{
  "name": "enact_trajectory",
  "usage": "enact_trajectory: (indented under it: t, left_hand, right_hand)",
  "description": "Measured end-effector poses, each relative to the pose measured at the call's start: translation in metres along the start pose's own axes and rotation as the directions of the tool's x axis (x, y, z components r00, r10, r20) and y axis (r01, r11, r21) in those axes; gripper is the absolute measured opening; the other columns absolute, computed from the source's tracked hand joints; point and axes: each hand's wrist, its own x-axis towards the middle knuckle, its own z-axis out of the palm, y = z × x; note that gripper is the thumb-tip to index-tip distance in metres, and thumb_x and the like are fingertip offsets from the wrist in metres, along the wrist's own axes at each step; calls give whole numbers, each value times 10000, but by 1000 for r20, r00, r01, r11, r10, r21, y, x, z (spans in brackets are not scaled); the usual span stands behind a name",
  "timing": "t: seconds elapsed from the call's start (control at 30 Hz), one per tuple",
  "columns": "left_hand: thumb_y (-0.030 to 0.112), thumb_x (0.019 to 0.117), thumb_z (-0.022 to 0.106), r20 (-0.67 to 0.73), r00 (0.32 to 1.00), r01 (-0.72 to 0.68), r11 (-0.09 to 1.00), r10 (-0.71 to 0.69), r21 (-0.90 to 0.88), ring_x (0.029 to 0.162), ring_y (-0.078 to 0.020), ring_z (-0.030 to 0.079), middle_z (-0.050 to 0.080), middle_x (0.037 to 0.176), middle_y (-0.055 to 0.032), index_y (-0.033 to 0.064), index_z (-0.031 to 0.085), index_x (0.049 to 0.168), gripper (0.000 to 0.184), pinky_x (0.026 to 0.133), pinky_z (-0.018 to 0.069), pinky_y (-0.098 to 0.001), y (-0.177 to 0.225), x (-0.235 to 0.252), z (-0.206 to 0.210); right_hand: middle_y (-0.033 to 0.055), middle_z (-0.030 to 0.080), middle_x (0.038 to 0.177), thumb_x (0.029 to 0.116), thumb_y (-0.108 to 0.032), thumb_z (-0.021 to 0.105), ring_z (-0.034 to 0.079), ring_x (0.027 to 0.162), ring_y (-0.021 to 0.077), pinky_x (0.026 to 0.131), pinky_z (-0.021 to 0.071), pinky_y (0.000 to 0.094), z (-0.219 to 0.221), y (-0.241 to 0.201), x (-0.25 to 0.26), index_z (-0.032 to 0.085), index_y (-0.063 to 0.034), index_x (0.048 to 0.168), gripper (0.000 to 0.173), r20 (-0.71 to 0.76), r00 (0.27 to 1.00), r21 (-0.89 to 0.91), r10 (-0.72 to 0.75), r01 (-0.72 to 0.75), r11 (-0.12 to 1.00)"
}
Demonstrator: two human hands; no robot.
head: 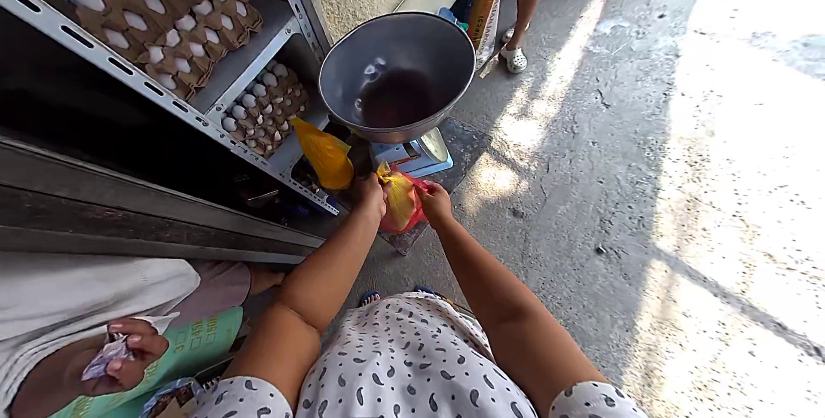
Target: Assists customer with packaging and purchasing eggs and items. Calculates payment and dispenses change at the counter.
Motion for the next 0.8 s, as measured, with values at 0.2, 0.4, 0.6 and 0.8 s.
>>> enact_trajectory:
  t: [0.2, 0.4, 0.6, 0.8]
  left_hand:
    - [131, 1113, 366, -75, 997, -44, 912, 15, -408, 1085, -238, 599, 521, 1252, -169, -23, 451, 1344, 290, 929, 556, -348, 0, 3, 8]
    - [208, 1125, 344, 138, 989, 54, 995, -42, -85, 915, -196, 640, 577, 1169, -152, 14, 480, 1342, 322, 794, 575, -324, -24, -4, 1]
    - [244, 1097, 416, 297, 950, -84, 840, -95, 536, 1116, -318, 609, 613, 1258, -210, 31, 569, 1304, 334, 923, 506, -520, -48, 23, -23]
    - [188, 1052, 558, 517, 856, -452, 463, -16, 763, 1367, -381, 490, 522, 1434, -269, -50, 650, 1251, 324, 1146, 399, -527, -55, 46, -28]
  right_hand:
    - [264, 674, 1162, 839, -91, 721, 649, 1118, 445, 928, 506, 665, 1, -7, -19, 619, -7, 1268, 449, 88, 995, -477, 46, 2, 879]
    - [229, 694, 1159, 887, -125, 718, 650, 1106, 402, 930, 491, 649, 9, -11, -15, 693, -42, 1235, 358, 40, 996, -210, 82, -72, 975]
    - [175, 728, 1115, 903, -144, 730, 677, 1081, 335, 939, 505, 616, 8, -22, 1, 742, -63, 1163, 272, -15, 999, -140, 34, -36, 989]
    - [268, 591, 1311, 878, -41, 709, 612, 1169, 428, 954, 512, 609, 8, -30, -11, 636, -30, 1314, 442, -19, 969, -379, -245, 220, 899]
